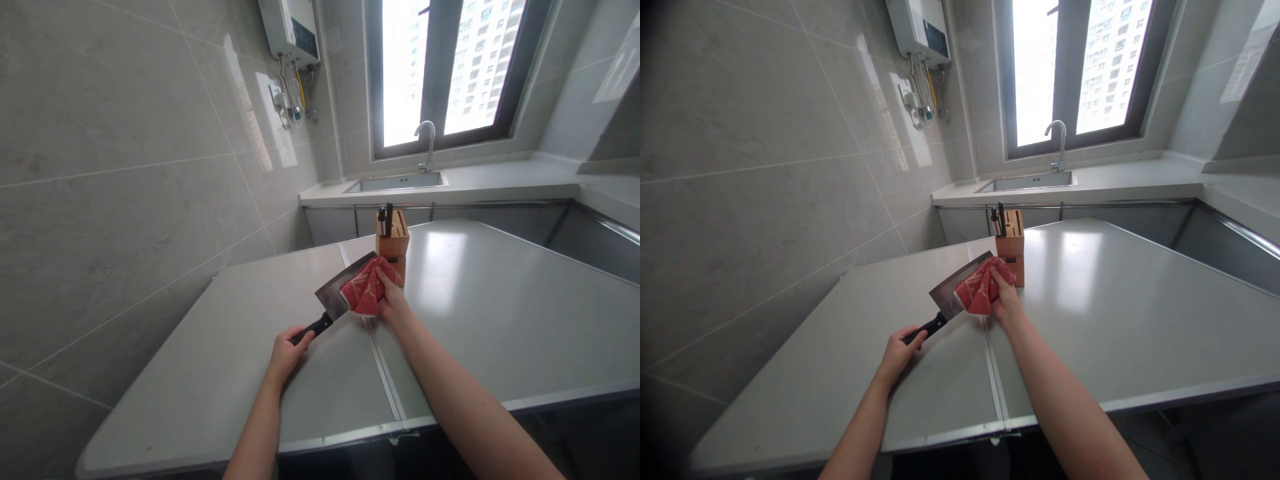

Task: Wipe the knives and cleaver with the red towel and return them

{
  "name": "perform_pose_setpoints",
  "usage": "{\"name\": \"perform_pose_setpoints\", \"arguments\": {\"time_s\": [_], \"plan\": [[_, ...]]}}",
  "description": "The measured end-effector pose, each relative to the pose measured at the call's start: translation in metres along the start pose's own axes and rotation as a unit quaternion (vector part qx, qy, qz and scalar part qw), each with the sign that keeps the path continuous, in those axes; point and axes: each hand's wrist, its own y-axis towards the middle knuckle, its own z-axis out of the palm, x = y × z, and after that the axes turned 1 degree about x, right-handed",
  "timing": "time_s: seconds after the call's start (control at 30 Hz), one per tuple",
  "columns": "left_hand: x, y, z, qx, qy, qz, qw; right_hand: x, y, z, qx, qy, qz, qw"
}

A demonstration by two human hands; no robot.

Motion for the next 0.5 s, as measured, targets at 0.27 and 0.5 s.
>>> {"name": "perform_pose_setpoints", "arguments": {"time_s": [0.27,0.5], "plan": [[-0.0004,-0.0021,-0.0002,-0.011,0.016,-0.003,1.000,0.0016,0.0022,-0.0022,0.016,0.007,0.000,1.000],[-0.0015,-0.0026,-0.0004,-0.022,0.032,0.002,0.999,0.0059,0.0076,-0.0062,0.029,-0.012,-0.070,0.997]]}}
